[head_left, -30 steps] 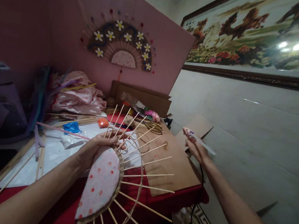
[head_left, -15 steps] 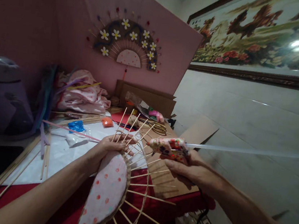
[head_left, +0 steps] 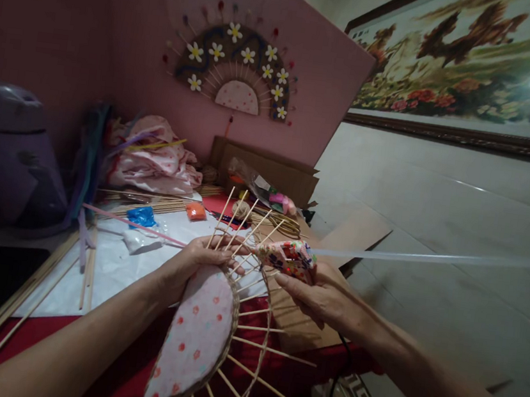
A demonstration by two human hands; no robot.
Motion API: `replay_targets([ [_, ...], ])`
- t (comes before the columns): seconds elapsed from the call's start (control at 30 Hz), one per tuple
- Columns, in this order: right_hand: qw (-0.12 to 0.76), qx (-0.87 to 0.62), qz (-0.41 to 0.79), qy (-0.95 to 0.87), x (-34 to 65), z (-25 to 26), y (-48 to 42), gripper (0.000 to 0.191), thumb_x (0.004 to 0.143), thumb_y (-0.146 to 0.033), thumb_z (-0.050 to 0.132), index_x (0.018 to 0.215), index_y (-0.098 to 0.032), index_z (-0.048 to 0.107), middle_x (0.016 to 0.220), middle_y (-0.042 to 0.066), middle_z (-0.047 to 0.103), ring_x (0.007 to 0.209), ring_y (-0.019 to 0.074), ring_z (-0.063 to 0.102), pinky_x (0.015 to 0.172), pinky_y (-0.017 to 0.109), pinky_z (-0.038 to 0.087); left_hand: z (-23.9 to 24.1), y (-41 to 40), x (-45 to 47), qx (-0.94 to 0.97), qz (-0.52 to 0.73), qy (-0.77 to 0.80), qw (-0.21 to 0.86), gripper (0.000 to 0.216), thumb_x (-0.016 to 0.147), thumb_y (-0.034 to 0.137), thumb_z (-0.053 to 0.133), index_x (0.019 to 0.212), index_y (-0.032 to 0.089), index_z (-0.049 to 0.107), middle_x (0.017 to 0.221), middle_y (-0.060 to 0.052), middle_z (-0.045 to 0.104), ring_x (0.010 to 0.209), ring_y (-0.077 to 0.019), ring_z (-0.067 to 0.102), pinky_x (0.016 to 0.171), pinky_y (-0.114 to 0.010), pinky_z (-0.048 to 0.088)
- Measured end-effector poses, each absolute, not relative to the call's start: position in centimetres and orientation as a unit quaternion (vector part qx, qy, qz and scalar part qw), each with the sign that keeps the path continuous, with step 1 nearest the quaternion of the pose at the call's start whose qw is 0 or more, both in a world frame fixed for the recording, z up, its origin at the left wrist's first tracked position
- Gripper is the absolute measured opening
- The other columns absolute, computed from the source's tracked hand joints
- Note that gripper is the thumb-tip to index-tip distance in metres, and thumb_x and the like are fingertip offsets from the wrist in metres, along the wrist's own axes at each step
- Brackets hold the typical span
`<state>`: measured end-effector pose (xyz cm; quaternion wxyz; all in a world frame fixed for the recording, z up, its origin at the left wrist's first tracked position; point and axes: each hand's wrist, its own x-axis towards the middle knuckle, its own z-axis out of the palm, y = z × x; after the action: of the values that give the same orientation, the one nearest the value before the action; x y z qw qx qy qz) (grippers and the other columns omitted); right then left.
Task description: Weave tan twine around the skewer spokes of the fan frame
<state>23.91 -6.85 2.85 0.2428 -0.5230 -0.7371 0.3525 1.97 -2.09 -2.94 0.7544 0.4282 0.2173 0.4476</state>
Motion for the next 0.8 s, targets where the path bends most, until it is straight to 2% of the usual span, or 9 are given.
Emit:
replay_targets([
  [0.27,0.248,-0.499,0.366,-0.746,24.02,2.61,-6.57,0.039,0.083,-0.045,0.052,0.054,-0.02,0.045,0.043,-0.006,0.037,0.038,0.0063,0.03,0.033,0.02,0.023,-2.99,-2.07,2.0,0.431,0.448,0.217,0.753,0.027,0.07,0.009,0.064,0.096,0.011,0.065,0.107,-0.014,0.066,0.075,-0.0184,0.066,0.066,-0.026,0.049],
  [0.47,0.245,-0.488,0.378,-0.748,24.09,2.62,-6.65,0.036,0.084,-0.045,0.051,0.059,-0.02,0.047,0.043,-0.007,0.035,0.037,0.0058,0.03,0.032,0.018,0.025,-3.14,-1.92,2.03,0.423,0.443,0.22,0.759,0.029,0.066,0.009,0.066,0.094,0.012,0.065,0.104,-0.013,0.067,0.074,-0.0185,0.066,0.063,-0.026,0.049],
  [0.67,0.21,-0.539,0.364,-0.73,24.08,2.73,-6.86,0.042,0.084,-0.052,0.047,0.059,-0.019,0.04,0.047,-0.007,0.034,0.037,0.0046,0.032,0.03,0.016,0.027,-3.07,-1.99,2.0,0.426,0.449,0.229,0.751,0.033,0.066,0.009,0.065,0.098,0.011,0.066,0.106,-0.012,0.066,0.075,-0.0178,0.066,0.065,-0.026,0.048],
  [0.8,0.207,-0.553,0.348,-0.728,24.09,2.6,-6.8,0.044,0.083,-0.055,0.046,0.059,-0.019,0.04,0.047,-0.007,0.034,0.036,0.0047,0.032,0.029,0.015,0.027,-3.1,-2.0,1.99,0.428,0.446,0.233,0.751,0.032,0.066,0.009,0.065,0.099,0.011,0.066,0.096,-0.012,0.069,0.074,-0.0181,0.066,0.067,-0.027,0.048],
])
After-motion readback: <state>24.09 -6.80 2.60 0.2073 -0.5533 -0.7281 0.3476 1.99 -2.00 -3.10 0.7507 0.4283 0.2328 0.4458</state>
